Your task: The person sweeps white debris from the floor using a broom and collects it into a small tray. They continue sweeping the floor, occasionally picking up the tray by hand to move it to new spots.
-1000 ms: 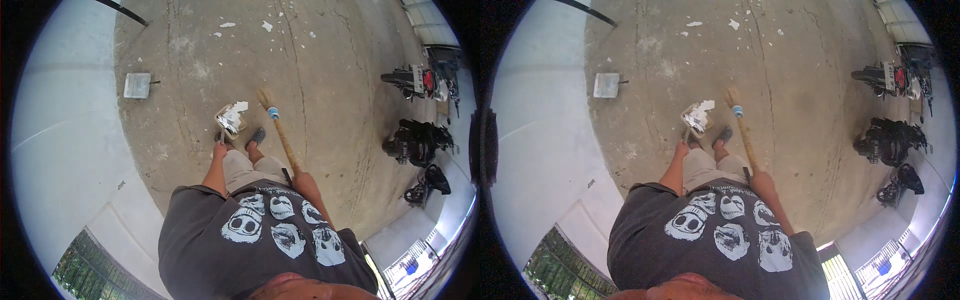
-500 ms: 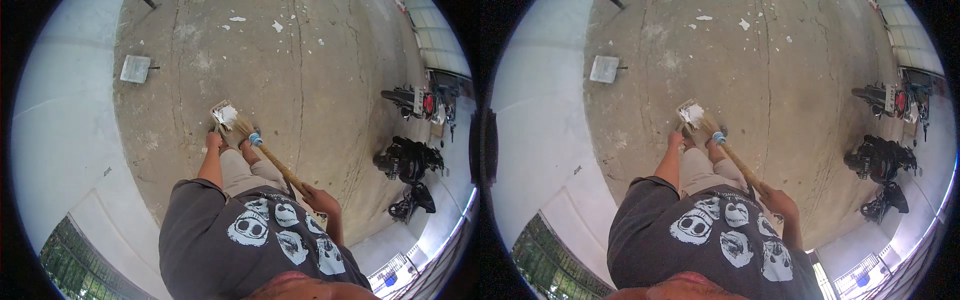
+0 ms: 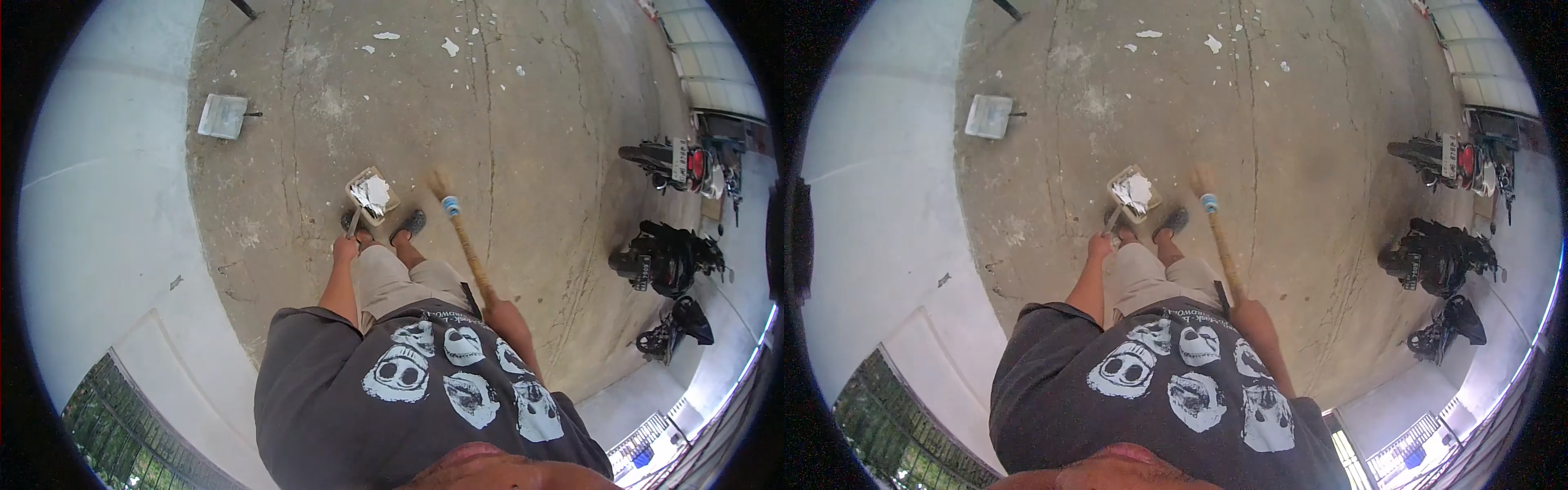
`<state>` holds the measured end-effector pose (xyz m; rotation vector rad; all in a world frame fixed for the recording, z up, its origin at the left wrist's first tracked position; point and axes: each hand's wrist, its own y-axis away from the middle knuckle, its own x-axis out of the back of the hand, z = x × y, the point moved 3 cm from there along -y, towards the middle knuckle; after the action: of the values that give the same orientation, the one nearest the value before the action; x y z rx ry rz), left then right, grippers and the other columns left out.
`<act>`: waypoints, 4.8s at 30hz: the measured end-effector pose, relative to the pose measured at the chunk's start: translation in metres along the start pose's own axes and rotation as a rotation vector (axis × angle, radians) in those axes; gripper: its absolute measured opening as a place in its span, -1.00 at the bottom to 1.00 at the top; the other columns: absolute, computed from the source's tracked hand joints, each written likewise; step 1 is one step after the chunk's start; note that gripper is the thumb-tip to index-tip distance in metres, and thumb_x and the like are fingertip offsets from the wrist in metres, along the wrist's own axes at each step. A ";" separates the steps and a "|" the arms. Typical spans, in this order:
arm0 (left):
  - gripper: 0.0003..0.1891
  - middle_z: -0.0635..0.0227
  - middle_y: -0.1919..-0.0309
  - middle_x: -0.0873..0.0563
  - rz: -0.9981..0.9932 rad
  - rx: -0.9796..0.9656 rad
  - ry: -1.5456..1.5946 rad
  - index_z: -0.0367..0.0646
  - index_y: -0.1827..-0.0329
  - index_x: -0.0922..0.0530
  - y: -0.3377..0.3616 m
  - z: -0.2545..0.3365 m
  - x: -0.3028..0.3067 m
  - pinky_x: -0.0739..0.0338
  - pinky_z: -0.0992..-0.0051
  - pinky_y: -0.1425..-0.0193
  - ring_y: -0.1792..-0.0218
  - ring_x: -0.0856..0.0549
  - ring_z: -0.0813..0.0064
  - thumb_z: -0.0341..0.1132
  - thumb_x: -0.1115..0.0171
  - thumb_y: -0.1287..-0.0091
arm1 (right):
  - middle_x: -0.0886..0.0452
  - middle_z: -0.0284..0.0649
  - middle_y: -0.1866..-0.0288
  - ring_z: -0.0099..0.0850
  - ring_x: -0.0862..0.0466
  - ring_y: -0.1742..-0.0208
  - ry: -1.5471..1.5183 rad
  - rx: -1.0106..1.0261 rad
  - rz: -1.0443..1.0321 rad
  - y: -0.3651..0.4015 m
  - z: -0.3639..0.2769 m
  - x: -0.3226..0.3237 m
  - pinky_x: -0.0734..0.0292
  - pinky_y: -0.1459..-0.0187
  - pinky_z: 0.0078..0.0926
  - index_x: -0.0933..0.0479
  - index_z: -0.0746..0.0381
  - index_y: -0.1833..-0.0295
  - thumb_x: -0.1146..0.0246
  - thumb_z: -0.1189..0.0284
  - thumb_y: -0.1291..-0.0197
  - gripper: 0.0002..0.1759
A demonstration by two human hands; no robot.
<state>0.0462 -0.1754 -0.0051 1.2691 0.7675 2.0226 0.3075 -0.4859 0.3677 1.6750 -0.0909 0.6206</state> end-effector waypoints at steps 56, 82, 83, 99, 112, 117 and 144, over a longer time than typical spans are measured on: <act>-0.71 0.32 0.42 -0.70 -0.280 0.157 0.680 -0.17 0.15 -0.49 0.034 0.091 0.083 -0.28 0.48 0.60 0.52 -0.64 0.54 -0.15 0.01 -0.28 | -0.59 -0.16 0.58 -0.37 -0.65 0.47 -0.589 0.774 0.528 -0.136 0.210 -0.194 -0.48 0.45 -0.37 -0.65 0.21 0.31 -0.32 0.34 0.09 -0.78; -0.67 0.03 0.45 -0.62 -0.021 0.055 0.915 -0.45 0.15 -0.41 -0.141 0.160 0.169 -0.59 0.37 0.55 0.59 -0.64 0.29 -0.28 -0.12 -0.23 | -0.68 -0.16 0.18 -0.49 -0.64 0.21 -0.807 0.023 0.020 -0.133 0.007 0.086 -0.51 0.16 -0.45 -0.61 0.17 -0.01 -0.26 0.25 -0.21 -0.68; -0.67 0.03 0.45 -0.62 -0.016 0.062 0.926 -0.45 0.15 -0.41 -0.146 0.162 0.174 -0.59 0.37 0.55 0.59 -0.64 0.29 -0.28 -0.12 -0.23 | -0.68 -0.17 0.17 -0.49 -0.64 0.20 -0.834 0.035 0.021 -0.127 -0.013 0.101 -0.51 0.16 -0.46 -0.61 0.18 -0.01 -0.26 0.26 -0.21 -0.69; -0.62 0.08 0.59 -0.56 -0.008 0.063 1.011 -0.49 0.20 -0.27 -0.175 0.213 0.219 -0.54 0.42 0.65 0.68 -0.57 0.37 -0.30 -0.17 -0.22 | -0.64 -0.28 0.31 -0.56 -0.61 0.33 -1.377 0.430 -0.209 -0.213 -0.115 0.248 -0.50 0.27 -0.67 -0.58 0.30 0.04 -0.14 0.46 -0.31 -0.79; -0.69 0.21 0.57 -0.65 0.151 0.259 1.001 -0.36 0.37 -0.52 -0.160 0.309 0.219 -0.28 0.53 0.78 0.67 -0.61 0.47 -0.20 -0.06 -0.28 | -0.50 -0.23 0.58 -0.41 -0.53 0.63 -0.432 0.100 0.097 -0.424 -0.199 0.408 -0.46 0.60 -0.39 -0.48 0.39 0.30 -0.22 0.42 -0.10 -0.79; -0.70 0.23 0.60 -0.64 0.166 0.309 1.091 -0.31 0.36 -0.53 -0.177 0.318 0.208 -0.26 0.53 0.78 0.67 -0.61 0.47 -0.19 -0.07 -0.27 | -0.51 -0.22 0.58 -0.43 -0.53 0.61 -0.592 0.038 0.044 -0.419 -0.196 0.403 -0.47 0.59 -0.40 -0.47 0.41 0.33 -0.23 0.41 -0.10 -0.77; -0.64 -0.08 0.20 -0.67 0.163 0.076 0.110 -0.43 0.16 -0.57 -0.411 0.448 0.264 -0.62 0.21 0.21 0.19 -0.70 0.10 -0.20 -0.13 -0.30 | -0.57 -0.09 0.44 -0.35 -0.61 0.55 -0.493 -0.063 0.025 -0.374 -0.292 0.497 -0.54 0.57 -0.36 -0.41 0.45 0.09 -0.22 0.29 -0.13 -0.58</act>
<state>0.4485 0.3513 0.0005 1.3088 0.8220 2.2285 0.7780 0.0066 0.2750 1.7356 -0.4799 0.2085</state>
